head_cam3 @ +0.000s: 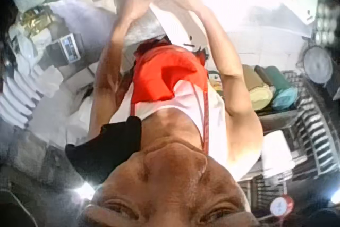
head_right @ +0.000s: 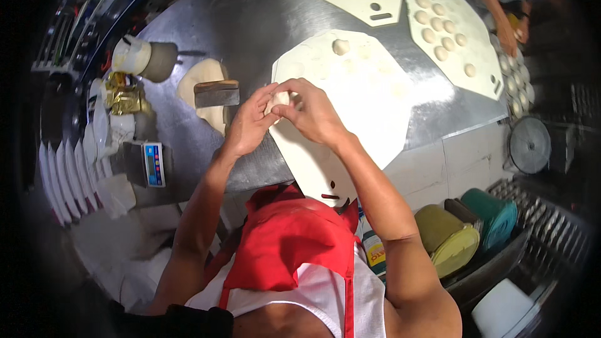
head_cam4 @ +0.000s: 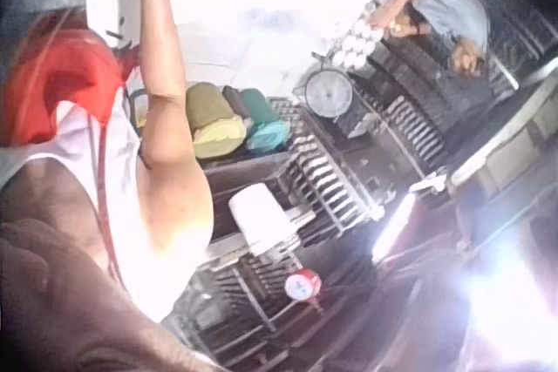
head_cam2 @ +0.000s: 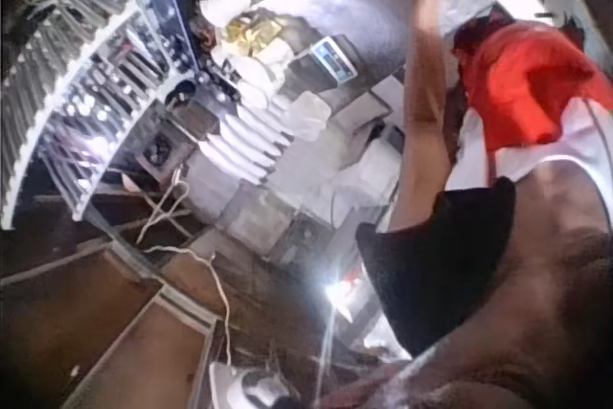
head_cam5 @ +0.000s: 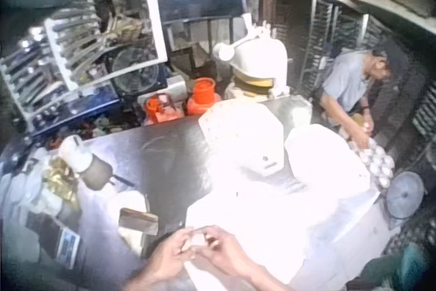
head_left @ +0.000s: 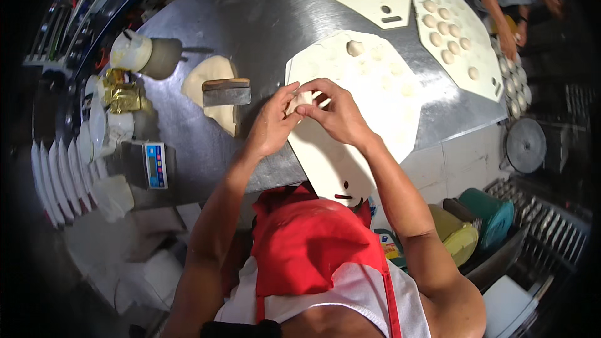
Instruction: The person shapes dough into small rounds by hand and places them into an arrangement on a flat board. Using a bench scraper, the person cuts pieces from a larger mass of dough, rolls them between their palms and the tabletop, and sets the resulting rounds onto a shaped tray.
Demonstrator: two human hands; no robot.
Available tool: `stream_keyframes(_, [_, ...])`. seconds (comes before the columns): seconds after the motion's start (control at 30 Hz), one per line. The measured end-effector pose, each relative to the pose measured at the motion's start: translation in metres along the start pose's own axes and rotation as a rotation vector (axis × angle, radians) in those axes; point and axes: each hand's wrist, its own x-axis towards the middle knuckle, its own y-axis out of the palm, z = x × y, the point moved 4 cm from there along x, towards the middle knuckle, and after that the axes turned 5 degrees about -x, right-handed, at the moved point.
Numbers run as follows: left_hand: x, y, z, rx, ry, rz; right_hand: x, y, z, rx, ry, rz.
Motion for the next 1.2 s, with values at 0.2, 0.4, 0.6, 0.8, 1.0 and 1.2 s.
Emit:
stream_keyframes(0.2, [-0.028,-0.005,-0.013,0.513,-0.023,0.305,-0.027,0.007,0.038,0.038,0.106,-0.14])
stream_keyframes(0.4, [-0.038,0.034,-0.057,0.797,0.455,0.196,-0.055,0.01,0.054,-0.254,0.179,-0.345])
stream_keyframes(0.6, [0.017,0.019,0.04,0.949,0.523,0.261,-0.058,0.036,0.053,-0.182,-0.021,-0.239])
stream_keyframes(0.8, [0.0,0.02,0.056,0.885,-0.143,0.129,-0.007,-0.107,-0.081,-0.37,0.132,-0.573])
stream_keyframes(1.0, [-0.088,-0.088,0.096,0.75,-0.379,-0.158,0.055,-0.146,-0.162,-0.75,-0.127,-0.662])
stream_keyframes(1.2, [-0.146,-0.206,0.078,0.657,-0.445,-0.605,0.09,0.002,-0.038,-0.229,0.08,-0.176])
